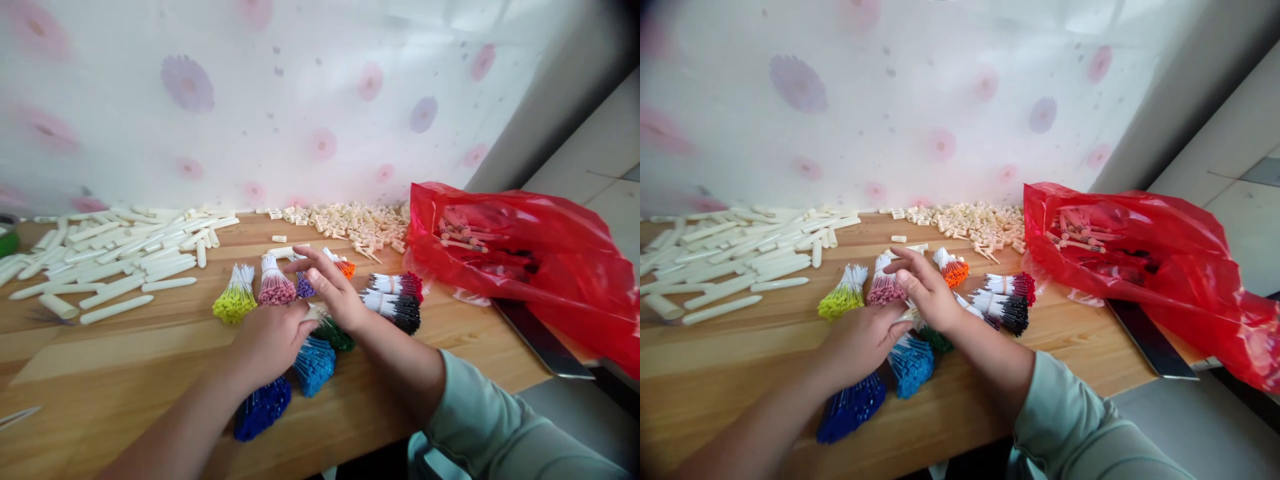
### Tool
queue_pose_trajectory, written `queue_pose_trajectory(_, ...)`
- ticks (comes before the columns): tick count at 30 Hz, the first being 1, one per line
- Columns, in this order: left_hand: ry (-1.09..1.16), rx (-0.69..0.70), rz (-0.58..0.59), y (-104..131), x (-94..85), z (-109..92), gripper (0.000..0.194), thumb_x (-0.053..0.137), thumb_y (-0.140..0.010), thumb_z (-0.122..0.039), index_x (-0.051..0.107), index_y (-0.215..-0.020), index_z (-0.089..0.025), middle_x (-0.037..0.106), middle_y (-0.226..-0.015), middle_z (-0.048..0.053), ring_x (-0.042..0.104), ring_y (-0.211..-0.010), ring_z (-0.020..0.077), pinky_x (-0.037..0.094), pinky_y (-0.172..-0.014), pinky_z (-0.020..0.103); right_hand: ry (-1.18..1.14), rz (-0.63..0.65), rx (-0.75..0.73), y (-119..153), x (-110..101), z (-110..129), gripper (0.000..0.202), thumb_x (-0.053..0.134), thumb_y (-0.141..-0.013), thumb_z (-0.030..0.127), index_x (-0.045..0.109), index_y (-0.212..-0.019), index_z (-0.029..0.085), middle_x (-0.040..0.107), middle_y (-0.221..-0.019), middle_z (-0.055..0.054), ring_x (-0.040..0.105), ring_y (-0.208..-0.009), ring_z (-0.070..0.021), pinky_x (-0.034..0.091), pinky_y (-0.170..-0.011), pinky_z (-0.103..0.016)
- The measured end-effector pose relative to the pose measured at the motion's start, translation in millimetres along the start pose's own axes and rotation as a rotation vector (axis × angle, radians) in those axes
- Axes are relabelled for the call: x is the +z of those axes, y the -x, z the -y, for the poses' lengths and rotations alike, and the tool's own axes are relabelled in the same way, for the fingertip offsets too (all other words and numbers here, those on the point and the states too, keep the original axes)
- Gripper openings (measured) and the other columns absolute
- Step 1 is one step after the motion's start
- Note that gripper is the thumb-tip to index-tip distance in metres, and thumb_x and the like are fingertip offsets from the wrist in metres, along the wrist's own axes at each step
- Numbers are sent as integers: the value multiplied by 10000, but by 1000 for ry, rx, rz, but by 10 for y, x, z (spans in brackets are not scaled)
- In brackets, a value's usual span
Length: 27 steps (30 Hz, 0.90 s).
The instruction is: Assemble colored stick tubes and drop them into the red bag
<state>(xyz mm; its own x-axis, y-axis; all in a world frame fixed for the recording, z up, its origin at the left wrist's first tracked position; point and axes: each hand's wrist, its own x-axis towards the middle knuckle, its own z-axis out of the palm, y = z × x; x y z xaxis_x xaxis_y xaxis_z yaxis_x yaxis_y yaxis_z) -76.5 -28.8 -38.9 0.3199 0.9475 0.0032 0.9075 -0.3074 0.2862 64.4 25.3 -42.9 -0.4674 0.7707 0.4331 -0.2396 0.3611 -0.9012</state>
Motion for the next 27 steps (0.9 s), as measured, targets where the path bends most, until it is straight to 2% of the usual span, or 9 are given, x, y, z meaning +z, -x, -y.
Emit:
queue_pose_trajectory(2,74,12,1,-8,-37,27,275,421,-876,-426,590,-799,-223,634,-698,30,596,-671,220,326,-570,271,-22,-110,20,-6,-3,17,362,493,-887,465,550,-1125,199,632,-993,-56,580,-996,-194,446,-906,-388)
queue_pose_trajectory(5,220,44,-30,3,-83,67,305,407,-882,-429,524,-707,-209,578,-643,-2,547,-617,178,307,-551,255,112,-135,-59,31,-131,144,291,466,-912,425,602,-1031,197,632,-983,-57,586,-964,-189,470,-853,-361)
queue_pose_trajectory(7,318,55,-51,21,-97,87,329,386,-890,-437,488,-683,-203,550,-632,-14,521,-599,156,306,-545,247,341,-54,-154,92,-267,286,244,484,-916,367,635,-991,191,634,-944,-64,588,-913,-185,475,-815,-343)
queue_pose_trajectory(11,425,66,-17,54,-91,83,356,367,-894,-475,480,-701,-199,530,-642,-24,501,-603,142,293,-530,234,690,231,-236,242,-442,497,200,603,-857,291,658,-1004,167,653,-900,-87,598,-786,-171,483,-707,-296)
queue_pose_trajectory(18,361,62,-74,67,-95,-16,294,428,-880,-406,469,-689,-187,506,-642,-16,468,-626,148,274,-576,254,836,161,-137,354,-394,525,132,574,-874,267,619,-921,153,627,-802,-51,582,-703,-138,460,-628,-240)
queue_pose_trajectory(20,573,108,-9,98,-97,-40,302,422,-887,-428,488,-723,-183,482,-660,-21,442,-622,129,284,-571,242,891,226,-243,341,-385,600,160,518,-899,256,601,-971,140,626,-853,-77,582,-758,-153,469,-665,-261)
queue_pose_trajectory(22,906,148,176,142,-88,-65,339,410,-885,-484,493,-763,-178,421,-641,-41,370,-551,94,264,-510,215,990,305,-455,309,-361,684,225,460,-913,291,593,-988,125,627,-914,-115,572,-826,-187,470,-712,-310)
queue_pose_trajectory(25,1269,133,442,197,-64,-102,413,412,-851,-579,470,-770,-178,264,-552,-88,187,-451,67,146,-416,205,1156,294,-776,239,-279,724,309,407,-899,335,574,-710,157,599,-715,-86,505,-673,-190,412,-605,-319)
queue_pose_trajectory(27,1279,136,425,208,-58,-119,423,410,-846,-588,465,-758,-178,243,-531,-95,173,-441,67,137,-411,207,1219,194,-801,197,-208,664,353,386,-877,280,455,-542,195,491,-542,-32,399,-542,-159,323,-523,-296)
